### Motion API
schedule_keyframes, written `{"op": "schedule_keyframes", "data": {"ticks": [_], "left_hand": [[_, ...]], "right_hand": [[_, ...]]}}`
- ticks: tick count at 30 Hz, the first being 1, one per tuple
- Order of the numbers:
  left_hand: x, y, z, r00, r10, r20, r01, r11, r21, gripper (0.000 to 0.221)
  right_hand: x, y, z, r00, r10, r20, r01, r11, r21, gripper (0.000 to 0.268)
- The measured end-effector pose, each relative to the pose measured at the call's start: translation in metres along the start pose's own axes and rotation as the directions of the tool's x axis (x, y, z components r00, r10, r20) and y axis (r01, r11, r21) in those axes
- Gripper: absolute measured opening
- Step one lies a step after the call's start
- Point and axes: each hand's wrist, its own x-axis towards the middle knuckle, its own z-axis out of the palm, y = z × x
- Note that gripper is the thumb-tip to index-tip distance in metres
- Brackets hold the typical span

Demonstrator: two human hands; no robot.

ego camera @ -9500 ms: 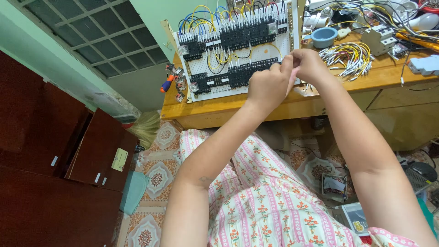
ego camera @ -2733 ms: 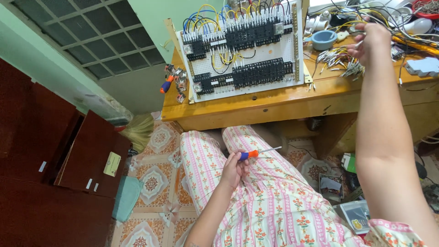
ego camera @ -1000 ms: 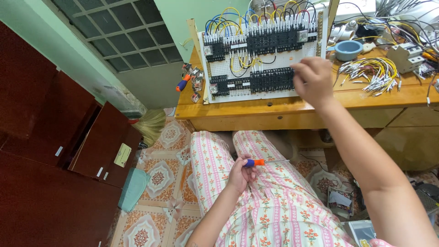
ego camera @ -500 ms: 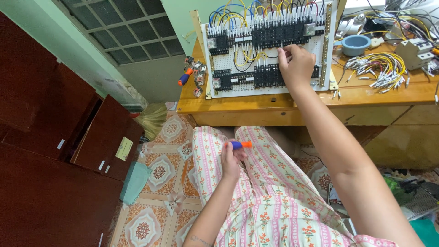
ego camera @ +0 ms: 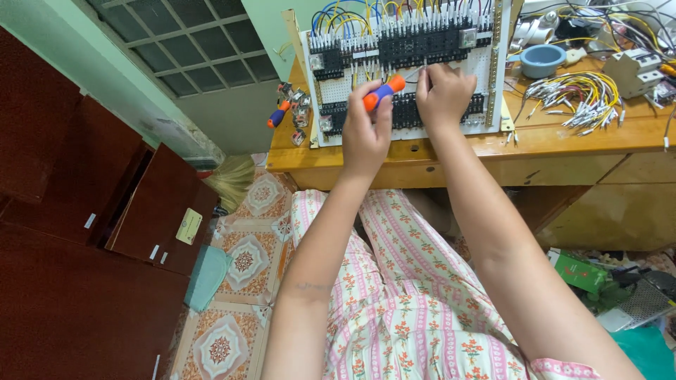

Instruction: Inserting and securing electrical wires into a terminal block on a control panel using a screwdriver.

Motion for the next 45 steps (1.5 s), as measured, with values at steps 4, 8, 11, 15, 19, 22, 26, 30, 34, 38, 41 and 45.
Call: {"op": "schedule_keyframes", "data": {"ticks": [4,8,11,15,19,22,26,30,34,38,41,45], "left_hand": [[0.015,-0.003,0.015,1.0,0.03,-0.003,-0.03,0.998,0.063,0.03],[0.022,-0.012,0.023,0.996,0.084,0.031,-0.088,0.985,0.148,0.031],[0.03,-0.011,0.027,0.994,0.092,0.066,-0.103,0.977,0.185,0.031],[0.047,-0.001,0.035,0.949,0.24,0.206,-0.303,0.877,0.372,0.03],[0.078,0.015,0.046,0.903,0.325,0.281,-0.42,0.804,0.421,0.033],[0.091,0.006,0.056,0.889,0.325,0.321,-0.452,0.731,0.511,0.07],[0.096,0.003,0.061,0.877,0.385,0.288,-0.461,0.503,0.73,0.049],[0.095,0.005,0.062,0.887,0.293,0.357,-0.462,0.561,0.687,0.069],[0.085,0.015,0.058,0.854,0.371,0.365,-0.508,0.449,0.735,0.046],[0.082,0.006,0.063,0.873,0.341,0.347,-0.483,0.519,0.705,0.059],[0.081,0.005,0.061,0.879,0.305,0.367,-0.477,0.604,0.639,0.065],[0.082,0.006,0.042,0.881,0.314,0.353,-0.462,0.73,0.503,0.063]], "right_hand": [[0.001,-0.003,-0.003,1.0,-0.011,-0.004,0.011,1.0,-0.024,0.009],[0.001,-0.004,-0.002,1.0,-0.01,-0.001,0.01,0.999,-0.05,0.009],[0.002,-0.002,-0.002,1.0,-0.002,0.013,0.003,0.998,-0.063,0.009],[-0.007,0.009,0.015,0.999,0.014,0.042,-0.01,0.997,-0.075,0.007],[0.002,0.0,0.007,0.996,0.02,0.081,-0.008,0.988,-0.152,0.016],[0.004,-0.005,0.0,0.981,0.133,0.143,-0.131,0.991,-0.021,0.039],[0.004,-0.005,-0.004,0.995,-0.007,0.099,0.023,0.988,-0.155,0.05],[0.011,-0.011,-0.01,0.973,0.104,0.207,-0.09,0.993,-0.075,0.033],[0.009,-0.01,-0.01,0.965,0.132,0.226,-0.122,0.991,-0.057,0.033],[0.01,-0.012,-0.01,0.942,0.23,0.244,-0.252,0.966,0.062,0.041],[0.009,-0.01,-0.01,0.97,0.084,0.226,-0.066,0.994,-0.084,0.018],[0.006,-0.008,-0.002,0.971,0.06,0.231,-0.01,0.977,-0.211,0.019]]}}
